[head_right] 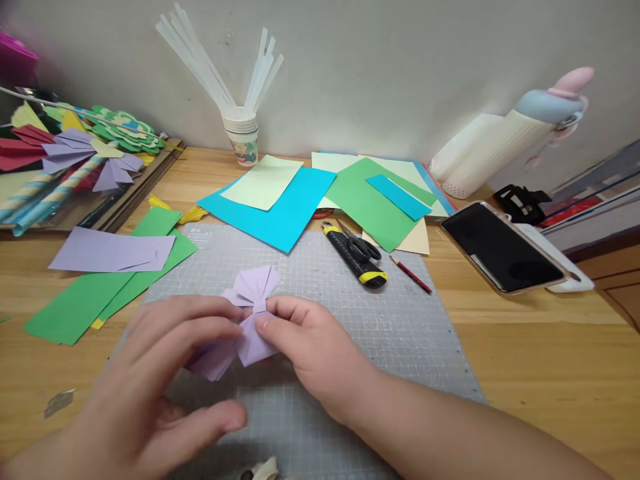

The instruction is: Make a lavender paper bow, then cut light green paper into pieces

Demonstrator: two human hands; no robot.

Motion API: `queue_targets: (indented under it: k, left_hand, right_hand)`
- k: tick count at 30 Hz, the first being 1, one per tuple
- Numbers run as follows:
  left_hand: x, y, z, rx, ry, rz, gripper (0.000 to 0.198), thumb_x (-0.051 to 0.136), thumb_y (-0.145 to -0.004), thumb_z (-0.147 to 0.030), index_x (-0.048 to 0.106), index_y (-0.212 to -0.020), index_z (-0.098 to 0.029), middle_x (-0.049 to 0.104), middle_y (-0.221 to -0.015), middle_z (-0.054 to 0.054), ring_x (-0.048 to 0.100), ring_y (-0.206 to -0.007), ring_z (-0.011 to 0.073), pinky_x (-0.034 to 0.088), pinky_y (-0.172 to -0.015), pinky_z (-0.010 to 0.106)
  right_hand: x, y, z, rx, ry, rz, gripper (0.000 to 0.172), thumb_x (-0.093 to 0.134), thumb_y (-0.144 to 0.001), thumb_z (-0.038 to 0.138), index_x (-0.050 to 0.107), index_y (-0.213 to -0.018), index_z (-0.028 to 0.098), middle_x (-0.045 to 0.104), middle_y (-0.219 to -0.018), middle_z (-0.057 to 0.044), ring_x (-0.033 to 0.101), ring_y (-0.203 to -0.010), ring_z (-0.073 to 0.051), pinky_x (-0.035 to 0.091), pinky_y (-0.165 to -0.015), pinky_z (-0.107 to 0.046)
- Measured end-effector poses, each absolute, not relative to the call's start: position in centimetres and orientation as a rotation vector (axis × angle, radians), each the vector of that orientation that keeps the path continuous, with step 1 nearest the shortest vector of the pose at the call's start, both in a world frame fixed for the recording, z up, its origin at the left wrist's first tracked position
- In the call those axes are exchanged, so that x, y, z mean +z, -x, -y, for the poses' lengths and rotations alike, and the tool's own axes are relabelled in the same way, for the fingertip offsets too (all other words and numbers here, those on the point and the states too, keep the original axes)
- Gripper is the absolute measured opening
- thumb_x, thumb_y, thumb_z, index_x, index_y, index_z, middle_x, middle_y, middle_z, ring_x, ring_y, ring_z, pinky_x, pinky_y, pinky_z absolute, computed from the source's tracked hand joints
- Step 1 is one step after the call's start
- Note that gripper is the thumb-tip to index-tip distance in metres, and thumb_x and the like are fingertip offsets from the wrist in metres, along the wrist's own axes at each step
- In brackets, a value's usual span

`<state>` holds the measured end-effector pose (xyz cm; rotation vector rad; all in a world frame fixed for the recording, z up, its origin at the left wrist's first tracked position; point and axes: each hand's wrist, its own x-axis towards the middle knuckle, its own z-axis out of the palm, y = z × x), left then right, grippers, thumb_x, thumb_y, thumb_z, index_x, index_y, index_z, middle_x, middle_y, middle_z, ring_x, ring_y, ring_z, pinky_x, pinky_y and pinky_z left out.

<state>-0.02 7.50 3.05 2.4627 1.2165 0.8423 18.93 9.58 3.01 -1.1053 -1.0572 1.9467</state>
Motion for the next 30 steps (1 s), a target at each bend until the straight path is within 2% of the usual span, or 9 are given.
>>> queue_targets:
  k: [4, 7, 9, 11, 14, 16, 22, 27, 30]
  left_hand:
    - [2.8, 0.3, -8.1, 1.023, -2.091, -1.416, 0.039, 0.062, -0.085, -0.030, 0.044, -0.119, -0.029, 0.051, -0.124, 0.006, 0.046, -0.121, 0.0234, 0.038, -0.102, 0.042]
    - [2.9, 0.4, -9.1, 0.939, -1.737, -1.406, 0.047, 0.064, -0.083, -0.036, 0.044, -0.126, -0.030, 0.054, -0.125, 0.004, 0.048, -0.120, 0.0226, 0.043, -0.097, 0.039]
    - [3.1, 0.3, -9.6, 0.811, -1.440, -1.300, 0.045, 0.064, -0.081, -0.040, 0.050, -0.122, -0.029, 0.060, -0.113, 0.003, 0.055, -0.106, 0.0204, 0.048, -0.083, 0.032]
    - [3.4, 0.1, -10.0, 0.667, -1.202, -1.162, 0.033, 0.067, -0.079, -0.042, 0.060, -0.105, -0.024, 0.063, -0.091, 0.001, 0.058, -0.084, 0.0158, 0.047, -0.069, 0.025]
    - [3.7, 0.0, -10.1, 0.512, -1.026, -1.041, 0.027, 0.070, -0.075, -0.042, 0.059, -0.074, -0.017, 0.053, -0.065, -0.004, 0.047, -0.058, 0.0078, 0.038, -0.053, 0.018]
    - [3.6, 0.1, -10.1, 0.491, -0.972, -1.047, 0.029, 0.070, -0.075, -0.042, 0.057, -0.070, -0.017, 0.050, -0.061, -0.005, 0.042, -0.052, 0.0061, 0.032, -0.048, 0.018]
    - [3.1, 0.5, -10.0, 0.628, -0.913, -1.169, 0.032, 0.074, -0.073, -0.045, 0.057, -0.078, -0.018, 0.053, -0.065, -0.004, 0.044, -0.056, 0.0077, 0.032, -0.050, 0.018]
    - [3.0, 0.4, -9.7, 0.595, -0.867, -1.049, 0.030, 0.074, -0.074, -0.044, 0.065, -0.093, -0.022, 0.062, -0.076, -0.002, 0.051, -0.066, 0.0110, 0.038, -0.059, 0.021]
    - [2.9, 0.3, -9.6, 0.590, -0.848, -1.061, 0.028, 0.072, -0.074, -0.046, 0.070, -0.086, -0.020, 0.066, -0.078, 0.001, 0.053, -0.072, 0.0135, 0.038, -0.064, 0.023]
  right_hand:
    - [3.4, -19.4, -9.8, 1.782, 1.259, 1.383, 0.012, 0.057, -0.085, 0.027, 0.059, -0.077, 0.018, 0.055, -0.071, 0.001, 0.047, -0.065, -0.012, 0.038, -0.063, -0.026]
    - [4.0, -19.7, -9.6, 1.797, 1.307, 1.615, 0.009, 0.055, -0.083, 0.023, 0.057, -0.076, 0.019, 0.048, -0.066, 0.003, 0.041, -0.061, -0.011, 0.034, -0.056, -0.024]
    - [4.3, -19.8, -9.5, 1.908, 1.299, 1.665, 0.008, 0.056, -0.082, 0.023, 0.056, -0.076, 0.018, 0.048, -0.065, 0.004, 0.040, -0.060, -0.011, 0.033, -0.055, -0.024]
    - [4.3, -20.0, -9.5, 2.020, 1.287, 1.669, 0.009, 0.056, -0.082, 0.025, 0.056, -0.077, 0.018, 0.048, -0.065, 0.004, 0.040, -0.059, -0.010, 0.032, -0.055, -0.024]
    - [4.1, -20.1, -9.7, 2.118, 1.257, 1.603, 0.009, 0.058, -0.081, 0.026, 0.056, -0.084, 0.018, 0.047, -0.066, 0.005, 0.039, -0.059, -0.010, 0.032, -0.055, -0.024]
    - [4.0, -20.1, -9.9, 2.146, 1.205, 1.478, 0.015, 0.060, -0.079, 0.025, 0.054, -0.092, 0.019, 0.048, -0.067, 0.005, 0.040, -0.059, -0.009, 0.033, -0.055, -0.024]
    - [3.5, -19.8, -10.3, 1.912, 1.181, 1.210, 0.037, 0.064, -0.074, 0.015, 0.049, -0.107, 0.021, 0.052, -0.071, 0.007, 0.048, -0.060, -0.008, 0.039, -0.057, -0.021]
    - [3.0, -19.8, -10.2, 1.802, 1.106, 1.203, 0.037, 0.063, -0.076, 0.013, 0.049, -0.109, 0.023, 0.055, -0.074, 0.006, 0.050, -0.060, -0.007, 0.041, -0.055, -0.018]
    - [2.8, -19.8, -10.2, 1.760, 1.100, 1.234, 0.034, 0.061, -0.078, 0.013, 0.049, -0.108, 0.023, 0.055, -0.074, 0.006, 0.051, -0.060, -0.007, 0.043, -0.056, -0.019]
